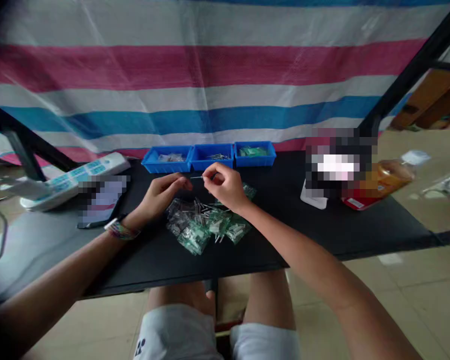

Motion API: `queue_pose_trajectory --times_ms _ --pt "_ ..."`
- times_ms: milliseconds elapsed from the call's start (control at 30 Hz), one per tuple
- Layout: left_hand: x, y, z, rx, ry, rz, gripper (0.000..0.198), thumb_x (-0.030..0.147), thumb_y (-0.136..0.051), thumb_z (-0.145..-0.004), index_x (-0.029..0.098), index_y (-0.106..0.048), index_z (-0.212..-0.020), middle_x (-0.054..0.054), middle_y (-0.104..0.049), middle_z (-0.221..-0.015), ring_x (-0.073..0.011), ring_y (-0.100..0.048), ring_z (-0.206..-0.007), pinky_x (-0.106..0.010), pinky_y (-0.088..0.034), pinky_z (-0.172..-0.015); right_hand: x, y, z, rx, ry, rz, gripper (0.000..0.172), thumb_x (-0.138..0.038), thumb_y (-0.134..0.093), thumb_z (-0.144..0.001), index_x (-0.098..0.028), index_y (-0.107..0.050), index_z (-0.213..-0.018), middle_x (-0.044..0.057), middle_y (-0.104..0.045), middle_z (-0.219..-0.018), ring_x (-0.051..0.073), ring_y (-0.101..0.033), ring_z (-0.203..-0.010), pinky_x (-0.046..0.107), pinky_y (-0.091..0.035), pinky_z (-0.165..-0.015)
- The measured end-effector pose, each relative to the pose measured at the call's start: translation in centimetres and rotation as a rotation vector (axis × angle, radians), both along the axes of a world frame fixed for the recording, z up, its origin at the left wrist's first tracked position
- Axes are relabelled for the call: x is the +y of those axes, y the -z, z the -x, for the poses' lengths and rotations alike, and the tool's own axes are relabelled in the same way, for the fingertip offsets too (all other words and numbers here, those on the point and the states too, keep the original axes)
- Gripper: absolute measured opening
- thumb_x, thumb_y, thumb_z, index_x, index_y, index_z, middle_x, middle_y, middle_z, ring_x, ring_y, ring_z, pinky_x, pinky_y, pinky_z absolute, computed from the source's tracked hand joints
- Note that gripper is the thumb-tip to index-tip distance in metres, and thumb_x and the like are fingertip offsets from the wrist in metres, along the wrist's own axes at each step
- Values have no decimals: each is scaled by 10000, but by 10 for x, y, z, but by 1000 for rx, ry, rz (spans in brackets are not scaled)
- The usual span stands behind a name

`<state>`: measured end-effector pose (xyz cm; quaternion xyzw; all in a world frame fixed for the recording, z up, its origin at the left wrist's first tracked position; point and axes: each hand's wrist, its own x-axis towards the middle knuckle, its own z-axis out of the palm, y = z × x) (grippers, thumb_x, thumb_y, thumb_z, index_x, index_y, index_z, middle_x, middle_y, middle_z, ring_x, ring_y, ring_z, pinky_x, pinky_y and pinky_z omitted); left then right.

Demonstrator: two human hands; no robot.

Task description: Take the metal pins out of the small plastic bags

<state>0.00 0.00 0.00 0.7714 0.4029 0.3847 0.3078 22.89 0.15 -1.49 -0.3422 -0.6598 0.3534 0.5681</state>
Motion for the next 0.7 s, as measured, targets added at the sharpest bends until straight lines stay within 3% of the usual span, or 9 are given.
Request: queue_pose_trajectory --times_ms 167,300,400,533,700 --pt "2 1 2 150 71 -55 340 482 -598 -1024 184 -753 -973 -87 -788 -1011 -250 -733 -955 -361 -565 -916 30 1 -22 -1 353 0 191 -384 -703 -932 -205 -736 -991 46 -781 -977 98 -641 -528 221 -477 -481" --pt "2 1 3 292 128 -119 243 336 -604 -970 202 -801 -1017 -81 -796 -1068 -261 -728 -1029 -401 -545 -1010 50 2 -42 -142 390 -57 223 -282 -655 -920 -186 -801 -1059 131 -781 -1258 124 -637 -553 269 -495 -477" --pt "3 2 4 359 179 -160 264 270 -589 -945 216 -827 -1046 -73 -786 -1090 -255 -717 -1056 -418 -517 -1059 52 2 -50 -193 448 -143 209 -184 -592 -905 -174 -798 -943 123 -785 -1127 169 -648 -634 323 -547 -602" --pt "4 4 5 398 212 -171 242 273 -620 -947 234 -833 -1053 -67 -771 -1090 -250 -698 -1063 -412 -499 -1053 40 1 -44 -250 376 -193 204 -119 -567 -877 -189 -753 -834 46 -721 -864 164 -589 -630 317 -509 -665" --pt "7 4 6 414 224 -155 181 327 -672 -957 238 -818 -1016 -59 -758 -1071 -254 -670 -1059 -410 -480 -1047 23 3 -25 -381 168 -294 237 -59 -543 -868 -186 -735 -815 35 -696 -851 142 -556 -626 293 -439 -638"
